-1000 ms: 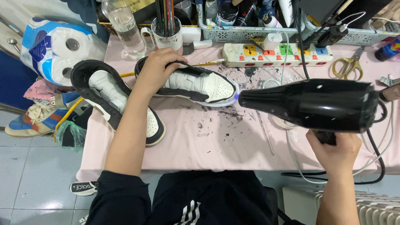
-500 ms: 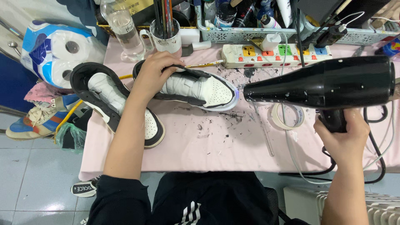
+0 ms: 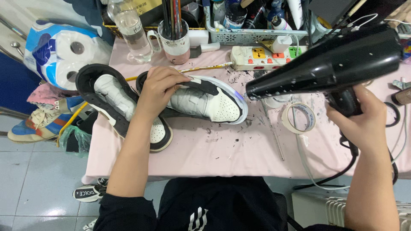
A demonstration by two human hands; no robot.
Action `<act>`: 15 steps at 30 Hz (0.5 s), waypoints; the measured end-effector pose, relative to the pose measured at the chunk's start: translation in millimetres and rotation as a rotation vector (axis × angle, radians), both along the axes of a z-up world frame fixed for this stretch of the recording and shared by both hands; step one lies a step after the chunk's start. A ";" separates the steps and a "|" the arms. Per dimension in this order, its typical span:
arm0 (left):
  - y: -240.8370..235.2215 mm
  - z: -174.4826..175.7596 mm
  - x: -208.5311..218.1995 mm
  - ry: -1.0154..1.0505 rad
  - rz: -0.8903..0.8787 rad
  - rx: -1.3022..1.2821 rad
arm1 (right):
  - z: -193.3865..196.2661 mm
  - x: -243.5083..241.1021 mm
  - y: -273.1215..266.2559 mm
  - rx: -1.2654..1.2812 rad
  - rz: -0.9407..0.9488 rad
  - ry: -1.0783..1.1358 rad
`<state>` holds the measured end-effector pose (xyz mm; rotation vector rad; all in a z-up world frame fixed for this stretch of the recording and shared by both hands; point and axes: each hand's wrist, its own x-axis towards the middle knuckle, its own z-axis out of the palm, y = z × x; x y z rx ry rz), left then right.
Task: The person paints the sole and side panels of a black and white sneaker using a brush and white paint, then uses a hairdryer to dry the painted areas. They repeat the process on different sections of the shoe.
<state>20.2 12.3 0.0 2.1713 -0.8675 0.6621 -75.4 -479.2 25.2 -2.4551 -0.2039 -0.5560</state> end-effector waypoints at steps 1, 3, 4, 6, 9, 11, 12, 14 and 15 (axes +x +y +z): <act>-1.2 -0.1 -1.3 0.008 -0.001 -0.007 | 1.1 0.0 0.4 -0.018 0.000 -0.003; -1.2 2.0 -1.1 0.016 0.000 -0.017 | 3.2 0.0 1.2 -0.053 -0.005 -0.022; -1.0 2.6 -0.5 0.008 0.002 -0.020 | 2.2 -0.5 1.3 -0.064 -0.009 -0.031; -1.8 1.7 2.6 -0.005 0.004 -0.030 | -0.6 -10.5 -3.6 -0.070 -0.019 -0.047; 0.5 1.6 14.8 0.089 -0.042 -0.102 | -12.4 -27.7 -14.6 -0.088 -0.047 -0.076; 1.4 1.7 24.8 0.099 -0.052 -0.102 | -23.8 -38.1 -18.2 -0.149 -0.097 -0.128; 1.5 2.1 30.1 0.103 -0.055 -0.102 | -30.3 -43.0 -18.1 -0.156 -0.107 -0.154; -1.9 2.6 42.8 0.144 -0.078 -0.084 | -42.0 -53.9 -15.4 -0.132 -0.105 -0.194; -3.5 1.8 45.9 0.165 -0.089 -0.075 | -44.4 -59.3 -15.4 -0.099 -0.097 -0.185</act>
